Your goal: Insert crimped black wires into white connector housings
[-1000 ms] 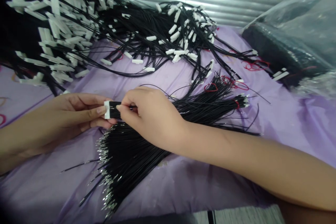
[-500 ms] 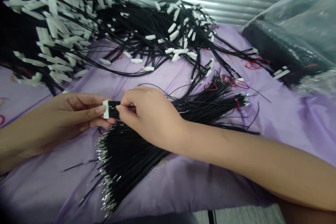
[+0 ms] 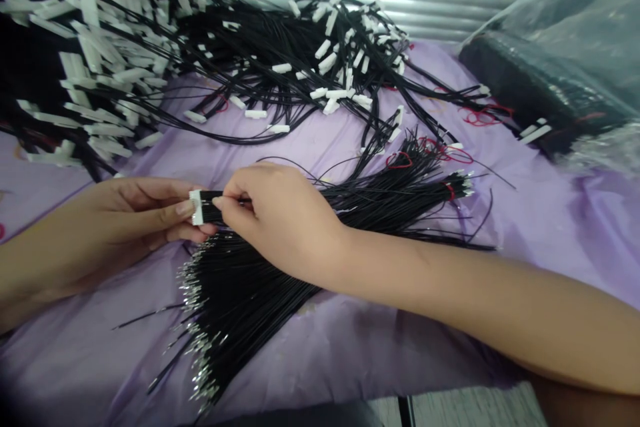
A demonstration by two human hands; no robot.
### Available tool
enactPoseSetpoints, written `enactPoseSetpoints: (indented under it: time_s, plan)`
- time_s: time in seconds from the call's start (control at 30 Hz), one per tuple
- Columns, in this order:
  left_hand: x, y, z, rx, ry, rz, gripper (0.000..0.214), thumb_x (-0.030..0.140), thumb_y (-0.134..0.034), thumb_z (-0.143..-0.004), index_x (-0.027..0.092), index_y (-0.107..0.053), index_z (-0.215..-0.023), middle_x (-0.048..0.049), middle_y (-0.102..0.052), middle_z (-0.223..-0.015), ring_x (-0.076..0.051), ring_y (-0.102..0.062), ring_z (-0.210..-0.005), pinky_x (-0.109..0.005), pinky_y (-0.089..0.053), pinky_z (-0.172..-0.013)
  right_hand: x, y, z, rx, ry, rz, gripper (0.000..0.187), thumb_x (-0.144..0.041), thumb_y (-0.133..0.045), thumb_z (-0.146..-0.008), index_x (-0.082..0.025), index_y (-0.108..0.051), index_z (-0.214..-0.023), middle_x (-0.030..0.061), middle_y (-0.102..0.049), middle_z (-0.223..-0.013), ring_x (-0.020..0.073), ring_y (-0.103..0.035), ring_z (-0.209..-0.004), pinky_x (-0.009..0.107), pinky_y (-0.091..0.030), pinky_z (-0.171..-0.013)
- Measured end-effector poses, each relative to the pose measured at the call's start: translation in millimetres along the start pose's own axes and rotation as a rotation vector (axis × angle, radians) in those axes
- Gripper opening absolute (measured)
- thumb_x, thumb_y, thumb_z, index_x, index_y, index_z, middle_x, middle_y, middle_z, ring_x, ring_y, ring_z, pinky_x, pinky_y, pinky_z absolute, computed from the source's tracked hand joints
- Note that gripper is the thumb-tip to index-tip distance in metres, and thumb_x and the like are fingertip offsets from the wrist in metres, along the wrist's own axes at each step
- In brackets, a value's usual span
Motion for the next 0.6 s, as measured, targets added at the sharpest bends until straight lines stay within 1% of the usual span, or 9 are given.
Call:
enactPoseSetpoints:
  time_s: [0.17,0.4,0.6]
  plan:
    - [0.3,1.5,0.0,0.000,0.023,-0.023,0.012,0.019,-0.068,-0.080,0.015,-0.073,-0.091,-0.0036,-0.073,-0.084,-0.008,-0.067,-0.072,-0.011,-0.052,-0.070,0.4,1.0,-0.8,-0.027,-0.014,-0.011,0.017,-0.019,-0.055,-0.085,-0.013,-0.062,-0.071,-0.0033,-0.058,-0.066,0.0058,-0.048,-0.063,0.020,-0.033,-0.062]
    - [2.3,-0.2,-0.1,0.001,-0.004,-0.060,0.014,0.021,-0.068,-0.080,0.016,-0.073,-0.093,-0.0037,-0.073,-0.085,-0.007,-0.067,-0.071,-0.011,-0.051,-0.070,-0.9,2.3,-0.3,-0.006,-0.038,-0.008,0.016,-0.018,-0.056,-0.083,-0.014,-0.062,-0.069,-0.0038,-0.057,-0.063,0.0059,-0.048,-0.061,0.021,-0.033,-0.061]
    - [2.9,0.6,1.2,0.011,-0.018,-0.105,0.014,0.024,-0.071,-0.079,0.017,-0.074,-0.090,-0.0029,-0.074,-0.083,-0.008,-0.067,-0.070,-0.010,-0.052,-0.068,-3.8,2.0,-0.9,0.018,0.004,0.040,0.016,-0.018,-0.056,-0.082,-0.014,-0.061,-0.068,-0.0033,-0.058,-0.065,0.0062,-0.048,-0.063,0.021,-0.033,-0.064]
Point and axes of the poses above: each hand's wrist, its own z-axis away from the middle knuckle, its own y-axis out of the back of the hand, x = y × z, the point moved 6 cm from there along -z, towards the middle knuckle
